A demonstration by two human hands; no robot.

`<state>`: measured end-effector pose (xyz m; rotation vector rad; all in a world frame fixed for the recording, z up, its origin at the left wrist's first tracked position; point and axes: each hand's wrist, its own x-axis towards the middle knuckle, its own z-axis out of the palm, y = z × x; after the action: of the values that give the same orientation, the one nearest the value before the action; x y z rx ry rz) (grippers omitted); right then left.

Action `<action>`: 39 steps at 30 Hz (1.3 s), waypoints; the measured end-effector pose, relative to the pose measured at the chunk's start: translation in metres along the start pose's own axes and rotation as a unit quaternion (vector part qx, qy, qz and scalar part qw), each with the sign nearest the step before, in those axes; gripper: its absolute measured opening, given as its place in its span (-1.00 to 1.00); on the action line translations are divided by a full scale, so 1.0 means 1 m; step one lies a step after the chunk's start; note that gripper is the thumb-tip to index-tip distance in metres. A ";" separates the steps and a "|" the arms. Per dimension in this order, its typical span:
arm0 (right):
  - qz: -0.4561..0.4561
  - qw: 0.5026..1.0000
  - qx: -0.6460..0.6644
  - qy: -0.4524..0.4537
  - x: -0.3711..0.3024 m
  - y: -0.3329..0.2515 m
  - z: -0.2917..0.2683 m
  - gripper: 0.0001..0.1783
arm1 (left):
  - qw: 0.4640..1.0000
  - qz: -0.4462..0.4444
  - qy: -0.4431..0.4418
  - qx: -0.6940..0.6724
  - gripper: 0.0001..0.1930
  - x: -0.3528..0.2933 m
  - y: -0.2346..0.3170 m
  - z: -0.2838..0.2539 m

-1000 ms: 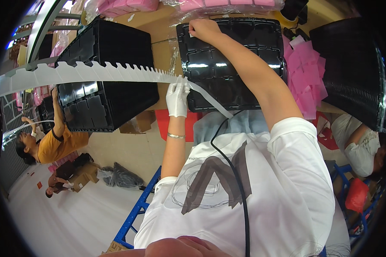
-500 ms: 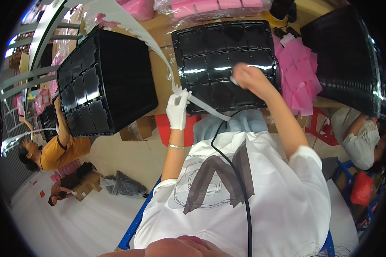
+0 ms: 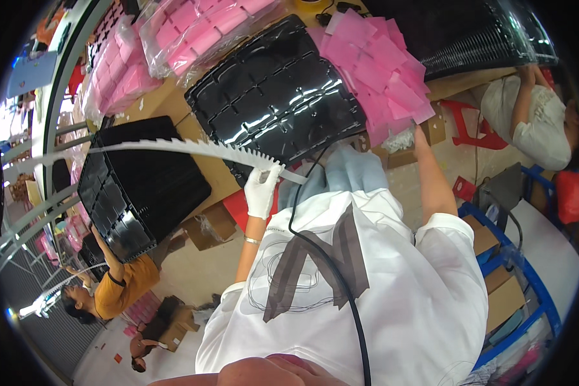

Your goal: The person assembles plastic bins by hand, placing pink foam padding into each black plastic bin.

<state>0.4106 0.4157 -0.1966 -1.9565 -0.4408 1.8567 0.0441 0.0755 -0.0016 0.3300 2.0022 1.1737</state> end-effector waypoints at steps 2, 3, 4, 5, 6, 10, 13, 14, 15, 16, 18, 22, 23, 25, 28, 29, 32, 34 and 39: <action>-0.140 0.751 -0.579 0.284 0.013 -0.005 -0.014 -0.30 | 0.999 0.037 0.030 0.026 -0.77 0.000 -0.001 0.008; -0.142 0.753 -0.578 0.280 0.012 -0.009 -0.017 -0.30 | 0.999 0.021 0.019 0.038 -0.76 -0.003 0.007 0.005; -0.134 0.662 -0.703 0.225 0.006 -0.016 -0.022 -0.27 | 0.999 0.023 0.026 0.039 -0.76 -0.007 0.012 0.000; -0.125 0.550 -0.809 0.165 -0.001 -0.025 -0.025 -0.24 | 0.998 0.021 -0.003 0.059 -0.74 -0.009 0.017 -0.006; -0.133 0.547 -0.810 0.164 -0.009 -0.037 -0.028 -0.24 | 0.996 0.021 -0.033 0.075 -0.71 -0.013 0.024 -0.011; -0.121 0.448 -0.885 -0.042 -0.061 -0.098 0.003 -0.58 | 0.969 0.057 -0.160 0.182 -0.53 -0.020 0.038 -0.047; -0.119 0.550 -0.713 -0.417 -0.195 -0.170 0.120 -0.79 | 0.981 -0.014 -0.084 0.173 -0.56 -0.012 0.054 -0.076; -0.143 0.626 -0.610 -0.463 -0.212 -0.180 0.156 -0.84 | 0.991 -0.029 -0.036 0.128 -0.59 -0.007 0.049 -0.082; -0.210 0.645 -0.553 -0.485 -0.248 -0.191 0.207 -0.88 | 0.991 0.014 0.051 0.120 -0.65 0.001 0.025 -0.091; -0.313 0.633 -0.525 -0.475 -0.252 -0.195 0.246 -0.80 | 0.989 0.044 0.077 0.117 -0.68 0.011 0.015 -0.098; -0.454 0.619 -0.398 -0.502 -0.241 -0.198 0.329 -0.74 | 0.993 0.029 0.094 0.062 -0.71 0.018 0.057 -0.091; -0.728 0.455 -0.359 -0.366 -0.215 -0.179 0.474 -0.82 | 0.983 0.118 0.107 0.091 -0.74 0.039 0.060 -0.078; -0.773 0.391 -0.354 -0.351 -0.199 -0.176 0.501 -0.83 | 0.983 0.121 0.095 0.096 -0.75 0.041 0.063 -0.073; -0.796 0.328 -0.433 -0.268 -0.173 -0.174 0.534 -0.81 | 0.985 0.130 0.069 0.090 -0.78 0.043 0.071 -0.065; -0.801 0.222 -0.519 -0.198 -0.169 -0.171 0.549 -0.74 | 0.983 0.133 0.072 0.106 -0.79 0.036 0.071 -0.064; -0.798 0.186 -0.534 -0.208 -0.174 -0.172 0.548 -0.70 | 0.982 0.133 0.085 0.108 -0.79 0.034 0.070 -0.065; -0.773 0.162 -0.576 -0.212 -0.171 -0.176 0.549 -0.60 | 0.991 0.080 0.087 0.060 -0.79 0.038 0.064 -0.070; -0.759 0.178 -0.577 -0.243 -0.171 -0.182 0.551 -0.63 | 0.988 0.099 0.098 0.065 -0.79 0.043 0.068 -0.074; -0.723 0.222 -0.553 -0.349 -0.167 -0.202 0.568 -0.76 | 0.992 0.093 0.071 0.040 -0.81 0.075 0.098 -0.072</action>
<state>-0.1566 0.5512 0.0299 0.2353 -2.9264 0.4733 -0.0732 0.1254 0.0624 0.4935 2.1840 1.2642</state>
